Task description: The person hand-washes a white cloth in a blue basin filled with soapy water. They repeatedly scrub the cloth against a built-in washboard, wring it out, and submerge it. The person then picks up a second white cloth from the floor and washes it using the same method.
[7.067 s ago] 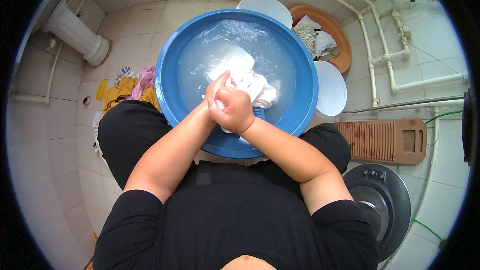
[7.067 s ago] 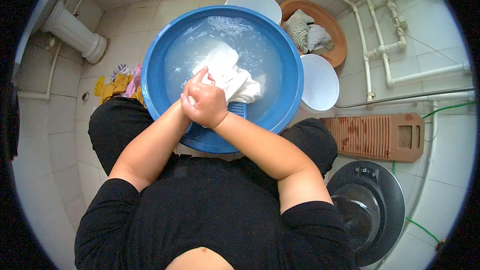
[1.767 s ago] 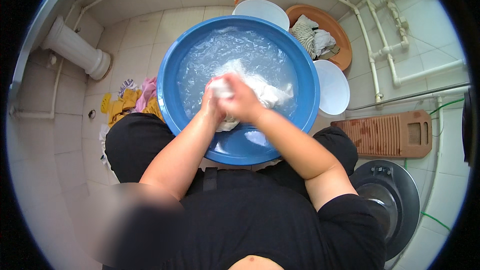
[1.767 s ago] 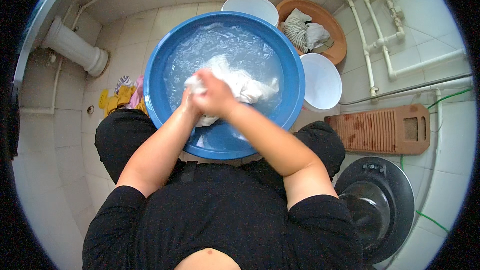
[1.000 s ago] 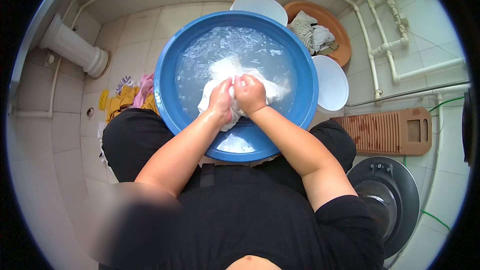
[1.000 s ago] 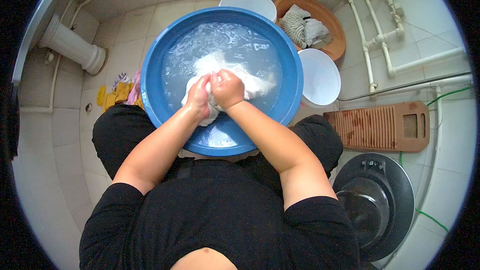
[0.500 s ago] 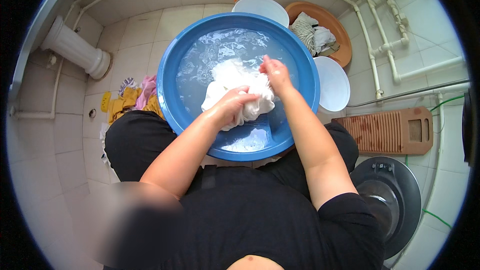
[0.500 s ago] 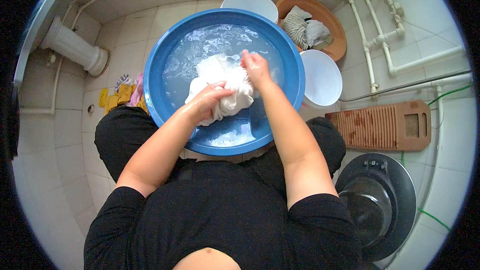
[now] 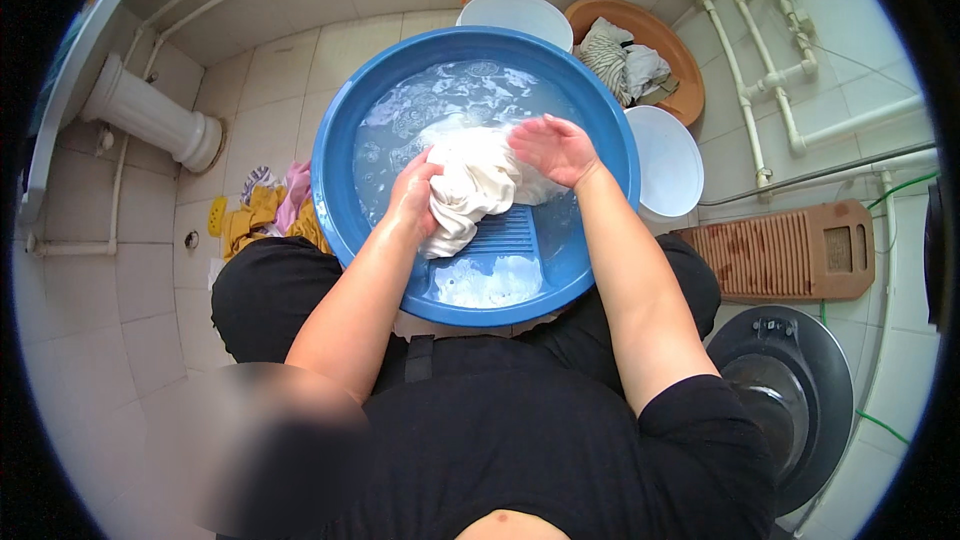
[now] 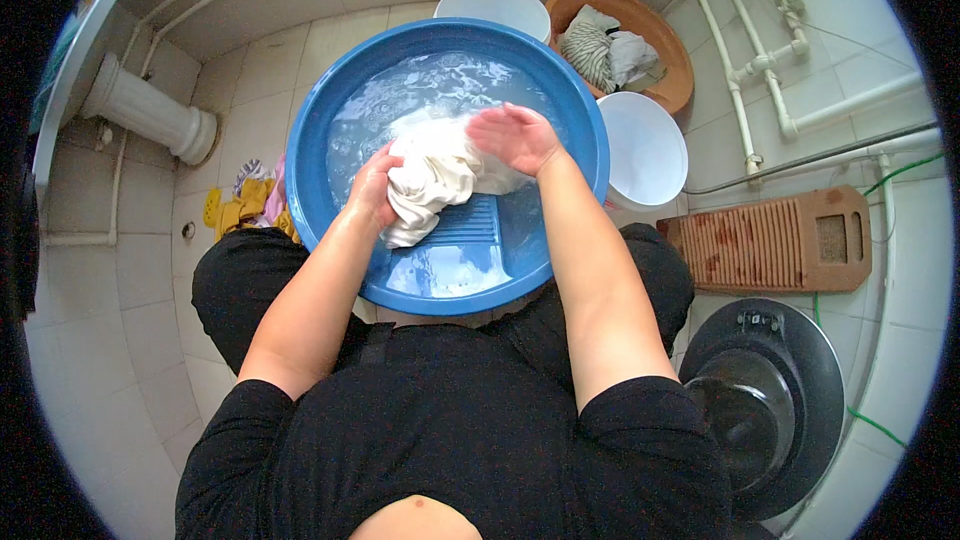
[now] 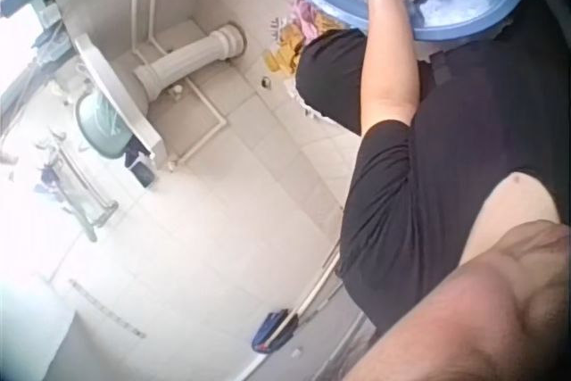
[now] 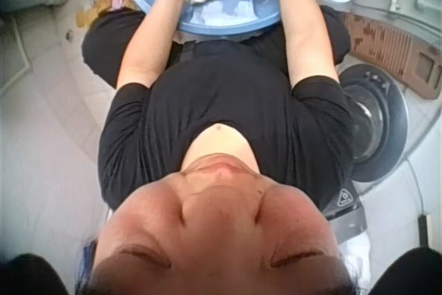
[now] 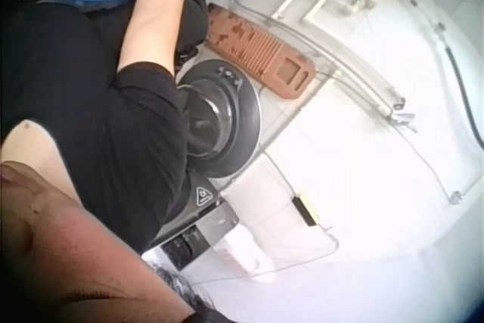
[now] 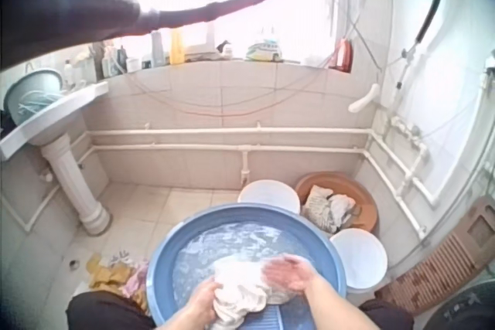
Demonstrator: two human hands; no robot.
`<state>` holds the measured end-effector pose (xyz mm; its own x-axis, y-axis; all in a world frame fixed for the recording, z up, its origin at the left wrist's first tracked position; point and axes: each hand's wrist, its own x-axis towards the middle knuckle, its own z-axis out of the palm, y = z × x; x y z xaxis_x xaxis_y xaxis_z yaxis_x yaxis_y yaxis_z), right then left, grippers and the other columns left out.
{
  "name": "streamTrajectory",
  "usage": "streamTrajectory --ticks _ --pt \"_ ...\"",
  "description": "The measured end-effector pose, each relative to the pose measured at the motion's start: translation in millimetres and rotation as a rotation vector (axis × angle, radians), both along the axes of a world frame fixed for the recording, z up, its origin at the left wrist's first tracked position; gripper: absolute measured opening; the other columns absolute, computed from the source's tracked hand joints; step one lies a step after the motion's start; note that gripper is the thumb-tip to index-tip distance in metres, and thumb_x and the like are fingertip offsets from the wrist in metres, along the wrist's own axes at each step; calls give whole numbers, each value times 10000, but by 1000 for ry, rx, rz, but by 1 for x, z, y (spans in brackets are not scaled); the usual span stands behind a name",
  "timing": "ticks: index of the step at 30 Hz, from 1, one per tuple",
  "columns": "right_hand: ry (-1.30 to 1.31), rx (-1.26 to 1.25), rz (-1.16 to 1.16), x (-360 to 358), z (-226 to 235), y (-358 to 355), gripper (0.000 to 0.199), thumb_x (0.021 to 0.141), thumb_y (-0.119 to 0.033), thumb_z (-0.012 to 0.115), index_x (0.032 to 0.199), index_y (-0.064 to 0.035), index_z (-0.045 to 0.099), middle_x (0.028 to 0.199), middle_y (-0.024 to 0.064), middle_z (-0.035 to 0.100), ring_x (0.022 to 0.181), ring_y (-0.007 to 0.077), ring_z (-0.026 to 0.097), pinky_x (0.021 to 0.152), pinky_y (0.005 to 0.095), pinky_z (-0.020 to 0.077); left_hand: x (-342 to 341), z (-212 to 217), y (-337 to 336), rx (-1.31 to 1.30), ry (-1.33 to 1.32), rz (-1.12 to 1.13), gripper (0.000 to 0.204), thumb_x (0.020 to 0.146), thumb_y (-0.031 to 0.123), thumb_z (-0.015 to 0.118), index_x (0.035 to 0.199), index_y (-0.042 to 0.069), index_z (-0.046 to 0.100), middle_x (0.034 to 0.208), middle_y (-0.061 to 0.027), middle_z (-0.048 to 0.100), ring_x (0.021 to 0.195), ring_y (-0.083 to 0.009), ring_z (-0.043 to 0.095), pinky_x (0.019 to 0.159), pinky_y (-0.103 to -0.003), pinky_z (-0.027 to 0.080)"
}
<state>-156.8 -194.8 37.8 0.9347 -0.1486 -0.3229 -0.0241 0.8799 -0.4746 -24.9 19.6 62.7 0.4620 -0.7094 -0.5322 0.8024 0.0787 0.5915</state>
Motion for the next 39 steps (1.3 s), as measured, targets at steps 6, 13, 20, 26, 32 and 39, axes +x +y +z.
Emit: streamTrajectory --ticks 6,13,20,26,32,39 --pt "286 -238 -164 10 -4 10 360 893 -236 381 1021 65 530 1069 215 562 984 335 556 845 391 463 2 -10 -1 -98 -8 115 421 829 42 382 1249 9 374 1191 -172 473 1075 -312 501 889 -431 447" --pt "754 -145 -631 2 -37 -2 320 872 -248 411 1018 5 541 1017 171 580 980 298 543 849 420 440 4 -13 -2 -106 66 134 335 898 132 371 1215 28 407 1203 -167 476 1093 -322 491 916 -460 421" --pt "159 -351 -82 25 16 23 263 854 -262 499 825 -23 605 723 103 615 761 209 589 737 316 474 8 -21 -2 -237 95 117 288 909 169 381 1150 30 454 1129 -148 522 1047 -301 516 895 -437 435" --pt "258 -1110 38 35 -9 48 274 794 -208 635 999 -38 567 943 59 587 864 143 556 773 273 461 5 -15 -4 -385 264 58 311 913 261 373 1110 46 484 1086 -133 543 1005 -290 535 873 -432 441" --pt "-87 -1215 -352 49 37 109 338 739 -98 668 1054 -46 555 989 64 579 894 149 554 790 275 455 1 7 -9 -148 373 188 362 913 352 341 1027 50 505 1044 -132 553 942 -284 554 839 -434 455" --pt "-254 -1872 -519 37 41 154 221 679 -254 642 605 -83 522 618 111 521 592 297 536 555 366 446 4 -45 1 -237 302 -102 374 882 323 385 1084 46 537 970 -103 586 928 -233 560 834 -386 446"
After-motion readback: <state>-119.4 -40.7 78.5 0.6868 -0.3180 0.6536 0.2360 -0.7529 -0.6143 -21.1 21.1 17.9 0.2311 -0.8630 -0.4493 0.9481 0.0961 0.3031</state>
